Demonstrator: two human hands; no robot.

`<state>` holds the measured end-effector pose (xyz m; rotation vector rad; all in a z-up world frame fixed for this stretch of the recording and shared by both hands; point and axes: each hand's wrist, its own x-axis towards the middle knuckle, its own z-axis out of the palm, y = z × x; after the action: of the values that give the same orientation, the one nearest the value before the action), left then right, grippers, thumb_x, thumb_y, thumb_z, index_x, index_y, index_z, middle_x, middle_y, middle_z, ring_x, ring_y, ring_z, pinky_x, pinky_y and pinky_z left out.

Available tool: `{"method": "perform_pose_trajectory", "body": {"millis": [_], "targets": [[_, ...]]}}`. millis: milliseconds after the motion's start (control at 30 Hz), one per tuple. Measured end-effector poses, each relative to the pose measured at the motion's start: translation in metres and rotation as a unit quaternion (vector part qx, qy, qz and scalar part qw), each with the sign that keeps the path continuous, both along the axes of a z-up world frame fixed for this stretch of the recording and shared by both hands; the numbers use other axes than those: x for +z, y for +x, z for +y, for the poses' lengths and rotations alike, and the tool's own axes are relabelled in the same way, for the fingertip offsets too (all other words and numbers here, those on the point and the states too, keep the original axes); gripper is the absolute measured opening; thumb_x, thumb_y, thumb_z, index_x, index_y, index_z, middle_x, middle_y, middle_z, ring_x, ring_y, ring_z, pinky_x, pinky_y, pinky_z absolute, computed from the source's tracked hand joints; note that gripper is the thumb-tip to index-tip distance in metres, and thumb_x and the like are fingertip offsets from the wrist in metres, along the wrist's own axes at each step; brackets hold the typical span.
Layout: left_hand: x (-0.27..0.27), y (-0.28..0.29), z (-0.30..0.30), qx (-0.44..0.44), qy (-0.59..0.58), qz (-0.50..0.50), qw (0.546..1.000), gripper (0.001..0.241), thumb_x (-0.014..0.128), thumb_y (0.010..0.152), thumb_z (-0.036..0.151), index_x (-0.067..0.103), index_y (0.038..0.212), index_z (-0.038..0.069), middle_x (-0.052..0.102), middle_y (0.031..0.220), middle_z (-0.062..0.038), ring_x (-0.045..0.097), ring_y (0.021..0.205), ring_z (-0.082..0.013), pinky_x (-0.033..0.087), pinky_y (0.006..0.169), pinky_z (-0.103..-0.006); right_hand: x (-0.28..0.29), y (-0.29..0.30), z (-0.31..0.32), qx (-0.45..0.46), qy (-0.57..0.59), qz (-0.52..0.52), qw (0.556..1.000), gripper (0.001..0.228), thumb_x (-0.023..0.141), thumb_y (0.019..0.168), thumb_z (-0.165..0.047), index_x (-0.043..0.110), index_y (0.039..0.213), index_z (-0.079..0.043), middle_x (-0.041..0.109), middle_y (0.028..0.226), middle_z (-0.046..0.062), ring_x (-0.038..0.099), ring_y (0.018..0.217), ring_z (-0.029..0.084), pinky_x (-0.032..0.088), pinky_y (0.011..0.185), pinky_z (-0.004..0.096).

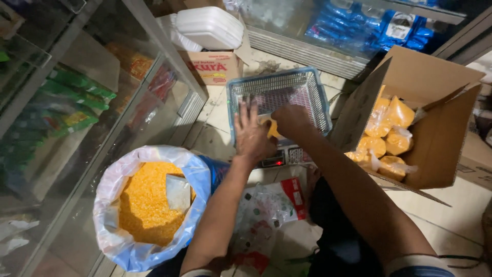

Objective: Scooping snacks from a large bulk container into smaller plastic bags and weighing them on a digital scale.

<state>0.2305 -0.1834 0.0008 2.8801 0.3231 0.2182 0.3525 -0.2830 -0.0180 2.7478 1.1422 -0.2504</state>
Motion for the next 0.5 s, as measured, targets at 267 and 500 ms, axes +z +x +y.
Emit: {"method": "perform_pose_trajectory", "body": {"millis": [267, 500], "targets": [[0.019, -0.008, 0.000, -0.068, 0.016, 0.208, 0.976, 0.036, 0.065, 0.093, 0.030, 0.075, 0.127, 0.022, 0.003, 0.175, -0.017, -0.008, 0.157, -0.0493, 0.004, 0.126, -0.0635, 0.000, 0.007, -0.004, -0.019, -0.018, -0.040, 0.999, 0.016, 0.073, 0.087, -0.023, 0.082, 0.098, -0.016, 0.076, 0.087, 0.006, 0.077, 0.090, 0.026, 0.063, 0.071, 0.048], [-0.002, -0.002, 0.013, -0.001, -0.066, 0.168, 0.984, 0.042, 0.056, 0.094, 0.055, 0.076, 0.119, 0.029, 0.024, 0.168, -0.017, 0.005, 0.157, -0.0481, 0.011, 0.122, -0.0629, 0.011, -0.007, -0.012, -0.001, 0.006, -0.065, 0.998, 0.016, 0.077, 0.086, -0.027, 0.081, 0.095, -0.015, 0.076, 0.086, 0.007, 0.078, 0.087, 0.025, 0.063, 0.069, 0.046]]}}
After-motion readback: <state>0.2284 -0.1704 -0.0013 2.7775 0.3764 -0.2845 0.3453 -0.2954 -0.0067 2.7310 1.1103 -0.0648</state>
